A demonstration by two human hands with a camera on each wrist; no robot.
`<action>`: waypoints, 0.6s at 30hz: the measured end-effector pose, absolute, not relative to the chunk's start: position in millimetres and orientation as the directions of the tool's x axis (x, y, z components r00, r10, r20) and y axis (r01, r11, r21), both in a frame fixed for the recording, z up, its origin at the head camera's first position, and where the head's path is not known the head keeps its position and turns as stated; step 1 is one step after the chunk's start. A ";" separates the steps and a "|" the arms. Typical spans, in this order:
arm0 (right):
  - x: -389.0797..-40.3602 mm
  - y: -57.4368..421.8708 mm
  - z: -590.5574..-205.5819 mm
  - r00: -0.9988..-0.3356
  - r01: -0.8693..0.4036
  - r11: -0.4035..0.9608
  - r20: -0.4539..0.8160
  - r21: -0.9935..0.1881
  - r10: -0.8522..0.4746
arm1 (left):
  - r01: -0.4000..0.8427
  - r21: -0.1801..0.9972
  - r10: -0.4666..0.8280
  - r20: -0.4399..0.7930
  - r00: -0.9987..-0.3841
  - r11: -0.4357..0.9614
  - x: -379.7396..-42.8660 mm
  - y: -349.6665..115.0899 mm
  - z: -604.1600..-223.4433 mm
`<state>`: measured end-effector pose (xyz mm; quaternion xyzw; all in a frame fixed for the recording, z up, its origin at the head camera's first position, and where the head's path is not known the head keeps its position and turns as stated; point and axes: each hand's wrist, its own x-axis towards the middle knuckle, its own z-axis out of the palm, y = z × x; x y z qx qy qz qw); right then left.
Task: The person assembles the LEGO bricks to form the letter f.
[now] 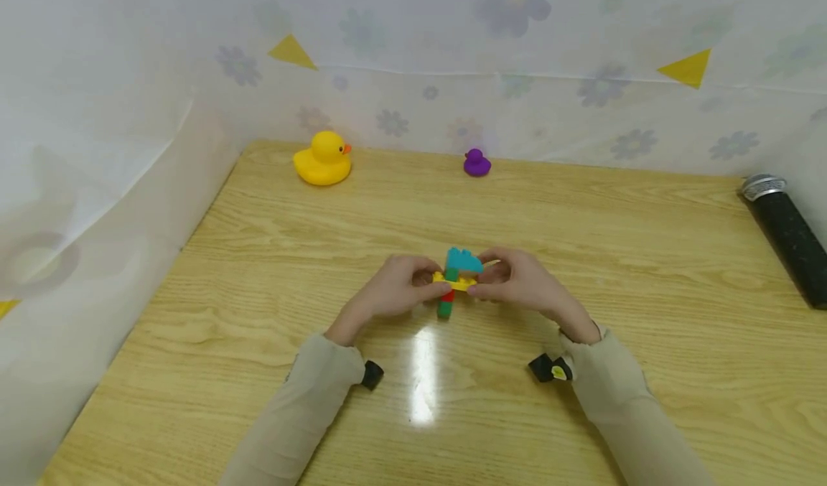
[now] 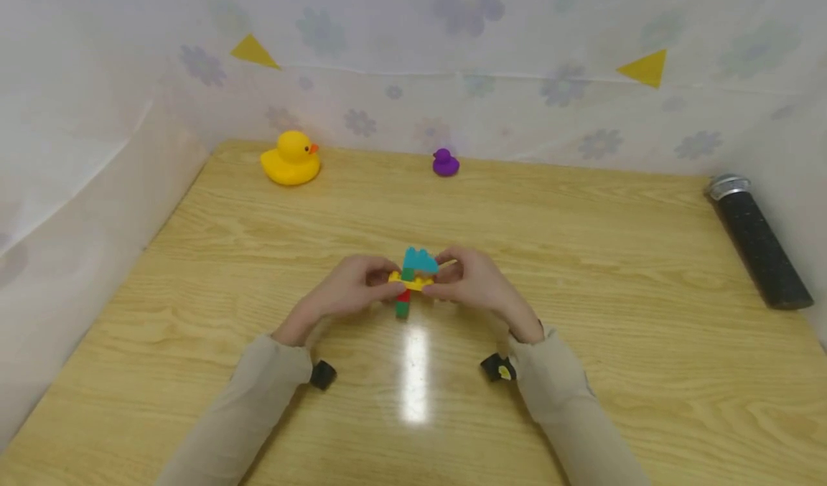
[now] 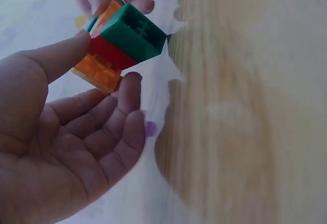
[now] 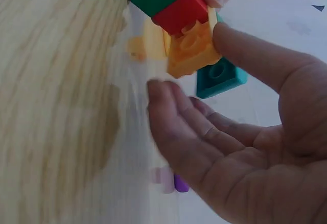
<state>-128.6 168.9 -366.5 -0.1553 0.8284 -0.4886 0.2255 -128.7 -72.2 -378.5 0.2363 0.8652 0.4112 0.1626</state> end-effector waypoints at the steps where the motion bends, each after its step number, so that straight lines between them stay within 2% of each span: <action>1: -129.0 169.1 -367.2 -0.842 0.006 0.462 -0.253 -0.887 -0.476 | 0.254 0.792 0.533 -0.103 -0.840 0.555 -128.7 -71.8 -378.9; 4: -130.1 168.1 -369.4 -0.819 0.121 0.408 -0.323 -0.905 -0.473 | 0.195 0.797 0.503 -0.153 -0.850 0.572 -128.6 -70.8 -379.1; 9: -131.9 165.5 -373.4 -0.802 0.220 0.342 -0.369 -0.914 -0.470 | 0.146 0.792 0.482 -0.204 -0.852 0.593 -128.5 -70.0 -379.2; 18: -133.1 167.5 -378.1 -0.790 0.275 0.323 -0.405 -0.905 -0.460 | 0.135 0.758 0.482 -0.256 -0.838 0.638 -128.4 -69.4 -380.9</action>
